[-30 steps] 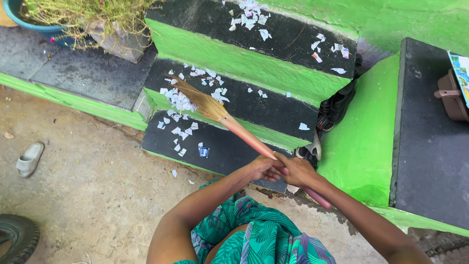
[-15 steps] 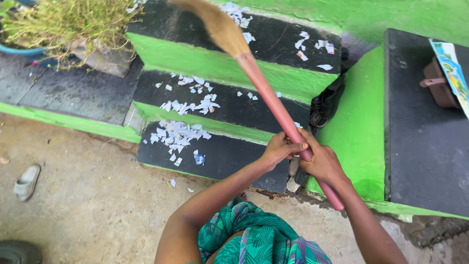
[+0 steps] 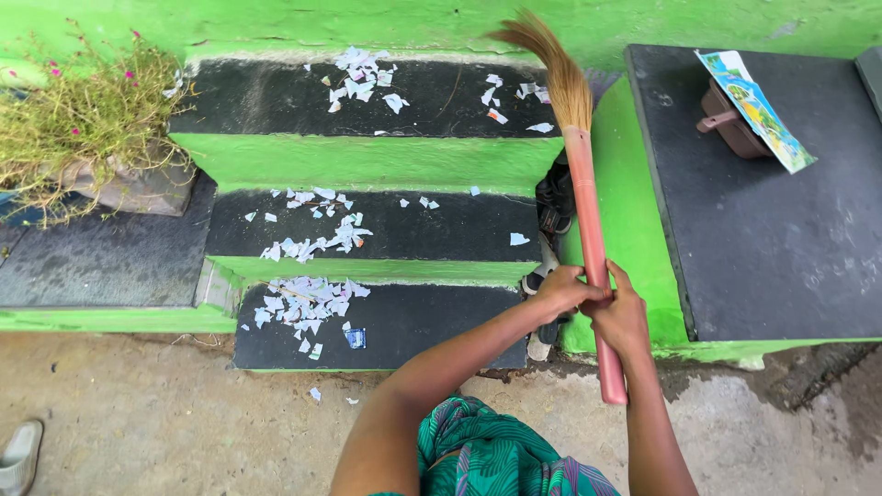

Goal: The person sweeps paper scraps from painted steps and a concrete ground using a long-handled broom.

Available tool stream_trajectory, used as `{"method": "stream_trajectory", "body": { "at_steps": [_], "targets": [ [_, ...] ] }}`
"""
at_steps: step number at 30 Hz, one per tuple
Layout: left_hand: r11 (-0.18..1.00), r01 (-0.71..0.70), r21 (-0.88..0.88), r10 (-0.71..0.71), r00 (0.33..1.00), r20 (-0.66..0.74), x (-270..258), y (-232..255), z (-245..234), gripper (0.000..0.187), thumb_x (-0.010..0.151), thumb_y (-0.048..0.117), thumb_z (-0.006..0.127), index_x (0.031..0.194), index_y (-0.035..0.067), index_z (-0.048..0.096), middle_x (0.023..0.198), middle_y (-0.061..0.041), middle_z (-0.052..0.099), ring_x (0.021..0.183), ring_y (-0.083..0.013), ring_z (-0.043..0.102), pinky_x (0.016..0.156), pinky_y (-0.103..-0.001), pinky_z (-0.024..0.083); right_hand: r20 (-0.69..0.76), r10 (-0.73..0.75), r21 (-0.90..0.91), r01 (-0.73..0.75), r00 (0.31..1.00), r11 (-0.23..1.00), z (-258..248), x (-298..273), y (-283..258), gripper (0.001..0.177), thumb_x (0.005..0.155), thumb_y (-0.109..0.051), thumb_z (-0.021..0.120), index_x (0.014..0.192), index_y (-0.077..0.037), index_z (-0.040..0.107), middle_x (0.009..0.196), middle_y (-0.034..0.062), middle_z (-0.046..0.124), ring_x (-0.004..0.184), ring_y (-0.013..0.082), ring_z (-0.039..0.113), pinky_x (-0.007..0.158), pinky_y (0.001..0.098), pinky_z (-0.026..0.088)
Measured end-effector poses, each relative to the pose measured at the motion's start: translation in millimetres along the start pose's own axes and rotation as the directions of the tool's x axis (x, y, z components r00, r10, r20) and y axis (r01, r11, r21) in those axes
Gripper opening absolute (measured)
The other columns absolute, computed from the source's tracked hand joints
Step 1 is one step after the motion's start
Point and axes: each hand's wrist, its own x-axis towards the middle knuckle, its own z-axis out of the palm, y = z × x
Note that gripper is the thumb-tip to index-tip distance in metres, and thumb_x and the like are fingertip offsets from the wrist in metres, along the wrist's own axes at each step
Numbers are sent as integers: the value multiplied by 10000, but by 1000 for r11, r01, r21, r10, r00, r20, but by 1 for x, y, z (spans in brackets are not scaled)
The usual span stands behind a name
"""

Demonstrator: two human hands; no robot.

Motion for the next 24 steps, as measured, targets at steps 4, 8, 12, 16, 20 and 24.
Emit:
{"method": "stream_trajectory", "body": {
  "at_steps": [4,8,12,16,20,24],
  "targets": [
    [996,62,-66,-65,997,-43,30,-31,3,425,751,233,841,1080,-1,708,882,-110,745,741,-211,726,592,-339,584,37,28,85,-31,999,996,24,21,23,939,648,-41,826,1513,-115,467,811,168,742,593,245,696,554,402,571],
    [976,97,-193,-100,995,-9,26,-70,8,380,736,153,832,1039,-39,708,859,-130,738,687,-238,723,576,-373,598,108,44,3,-45,993,999,35,9,42,898,696,-59,818,1521,-128,470,811,185,746,597,235,708,570,391,578],
    [958,220,-183,-202,973,116,-5,-67,7,331,760,181,811,1032,19,713,858,-86,753,692,-207,735,562,-357,547,90,-150,52,146,985,988,22,-29,50,952,620,-43,849,1491,-121,474,867,174,753,697,214,728,629,362,575],
    [940,196,-279,-171,979,112,-11,-65,15,311,811,218,807,1039,35,700,883,-96,735,725,-199,703,616,-369,562,63,27,79,-32,998,996,23,-40,41,953,646,-4,798,1521,-158,453,913,180,744,740,265,721,669,396,581],
    [901,20,-434,-64,994,-88,25,-72,8,317,820,175,799,1050,-33,731,935,-133,747,774,-223,707,690,-365,558,-112,-19,181,39,994,983,70,1,43,785,730,4,661,1493,-109,516,1023,208,752,863,280,739,776,388,602],
    [876,22,-483,-149,963,-226,27,-83,-26,339,820,144,776,1119,-3,715,975,-111,745,831,-208,712,755,-350,584,-166,-155,170,184,974,968,113,29,51,670,789,-92,715,1433,-51,533,1190,240,714,1043,285,720,907,378,554]
  ]
}}
